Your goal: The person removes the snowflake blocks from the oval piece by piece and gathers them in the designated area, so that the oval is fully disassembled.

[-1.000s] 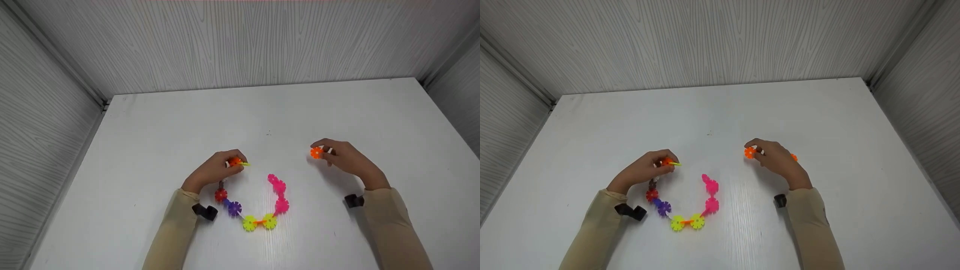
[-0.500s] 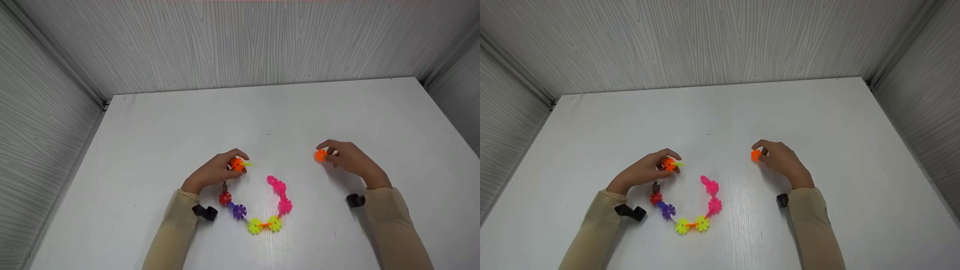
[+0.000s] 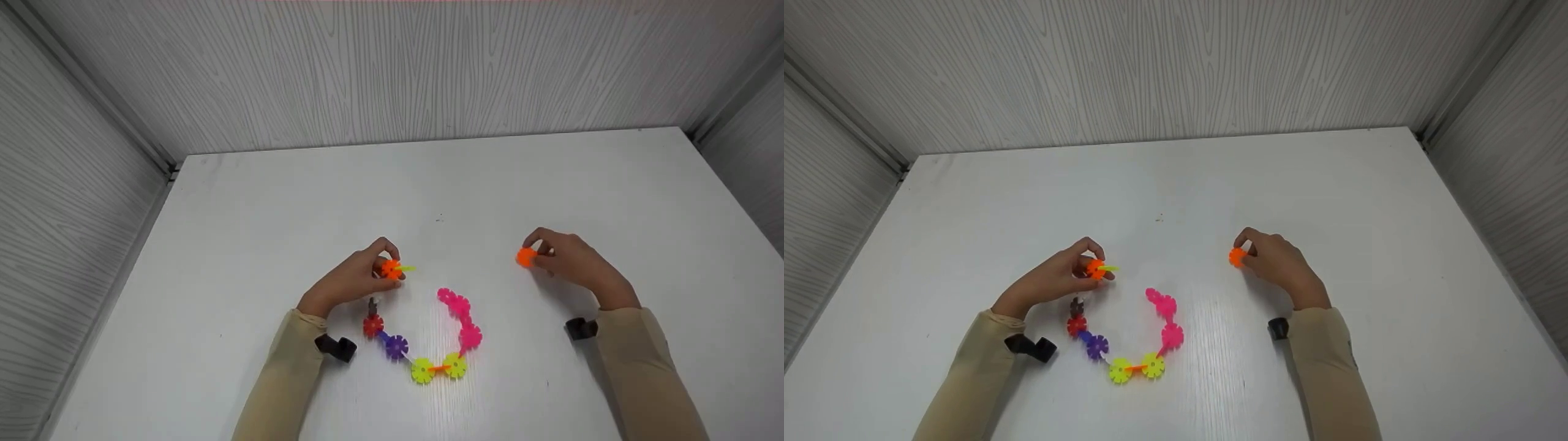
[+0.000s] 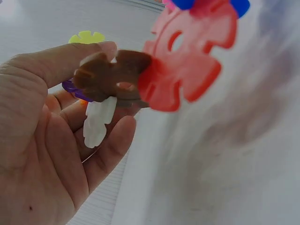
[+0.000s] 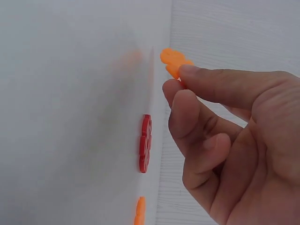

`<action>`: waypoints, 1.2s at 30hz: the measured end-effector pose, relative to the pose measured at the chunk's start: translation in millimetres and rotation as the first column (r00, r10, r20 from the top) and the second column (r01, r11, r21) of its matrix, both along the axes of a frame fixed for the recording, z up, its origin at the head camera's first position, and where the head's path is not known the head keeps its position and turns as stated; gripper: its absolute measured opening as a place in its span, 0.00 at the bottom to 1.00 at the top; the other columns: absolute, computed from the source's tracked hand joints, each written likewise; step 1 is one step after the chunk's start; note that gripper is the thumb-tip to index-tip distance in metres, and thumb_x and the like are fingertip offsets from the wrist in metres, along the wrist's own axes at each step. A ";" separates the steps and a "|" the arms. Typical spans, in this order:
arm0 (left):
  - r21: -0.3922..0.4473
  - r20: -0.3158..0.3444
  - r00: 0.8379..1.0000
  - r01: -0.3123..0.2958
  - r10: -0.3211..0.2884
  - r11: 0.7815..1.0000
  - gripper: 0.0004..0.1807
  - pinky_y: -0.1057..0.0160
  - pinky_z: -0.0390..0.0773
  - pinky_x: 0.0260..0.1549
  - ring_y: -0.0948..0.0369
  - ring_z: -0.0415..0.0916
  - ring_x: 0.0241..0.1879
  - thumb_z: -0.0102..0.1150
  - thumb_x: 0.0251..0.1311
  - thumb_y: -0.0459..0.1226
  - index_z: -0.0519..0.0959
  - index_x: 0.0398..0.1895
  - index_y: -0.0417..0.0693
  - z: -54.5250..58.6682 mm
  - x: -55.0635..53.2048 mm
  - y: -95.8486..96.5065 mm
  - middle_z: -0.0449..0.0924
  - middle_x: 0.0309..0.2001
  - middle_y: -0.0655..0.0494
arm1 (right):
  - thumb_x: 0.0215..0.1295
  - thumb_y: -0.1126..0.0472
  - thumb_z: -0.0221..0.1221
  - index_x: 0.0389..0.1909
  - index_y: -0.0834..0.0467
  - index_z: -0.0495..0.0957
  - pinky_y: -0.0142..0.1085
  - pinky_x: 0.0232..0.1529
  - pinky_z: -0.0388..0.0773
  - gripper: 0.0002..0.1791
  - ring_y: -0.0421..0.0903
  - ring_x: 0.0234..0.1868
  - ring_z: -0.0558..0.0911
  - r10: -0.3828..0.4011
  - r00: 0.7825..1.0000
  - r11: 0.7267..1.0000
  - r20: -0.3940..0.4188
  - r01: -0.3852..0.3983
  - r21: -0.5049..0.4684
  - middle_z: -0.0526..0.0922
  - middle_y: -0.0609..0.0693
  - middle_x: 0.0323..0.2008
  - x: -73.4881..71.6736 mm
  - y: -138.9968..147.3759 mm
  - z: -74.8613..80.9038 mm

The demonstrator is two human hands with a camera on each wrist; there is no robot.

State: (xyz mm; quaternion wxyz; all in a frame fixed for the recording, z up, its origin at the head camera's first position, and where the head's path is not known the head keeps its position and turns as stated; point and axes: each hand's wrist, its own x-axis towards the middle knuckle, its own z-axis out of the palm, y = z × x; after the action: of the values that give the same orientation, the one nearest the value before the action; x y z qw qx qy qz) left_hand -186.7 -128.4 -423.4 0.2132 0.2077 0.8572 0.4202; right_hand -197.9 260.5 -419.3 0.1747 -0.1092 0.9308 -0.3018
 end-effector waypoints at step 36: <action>0.064 -0.060 0.998 -0.022 0.026 0.998 0.22 0.66 0.75 0.23 0.59 0.68 0.24 0.68 0.56 0.42 0.68 0.50 0.55 -4.0 0.6 6.1 0.84 0.39 0.55 | 0.69 0.60 0.52 0.61 0.57 0.68 0.35 0.30 0.70 0.20 0.43 0.27 0.74 0.061 0.993 0.990 -0.104 -0.047 0.136 0.83 0.55 0.40 7.4 -25.6 9.2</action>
State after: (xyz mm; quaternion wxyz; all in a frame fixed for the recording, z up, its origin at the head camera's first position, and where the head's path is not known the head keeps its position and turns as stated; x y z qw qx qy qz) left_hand -186.2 -122.3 -427.4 0.1754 0.2167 0.8520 0.4432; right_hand -190.5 234.9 -410.2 0.1392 -0.1387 0.9537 -0.2278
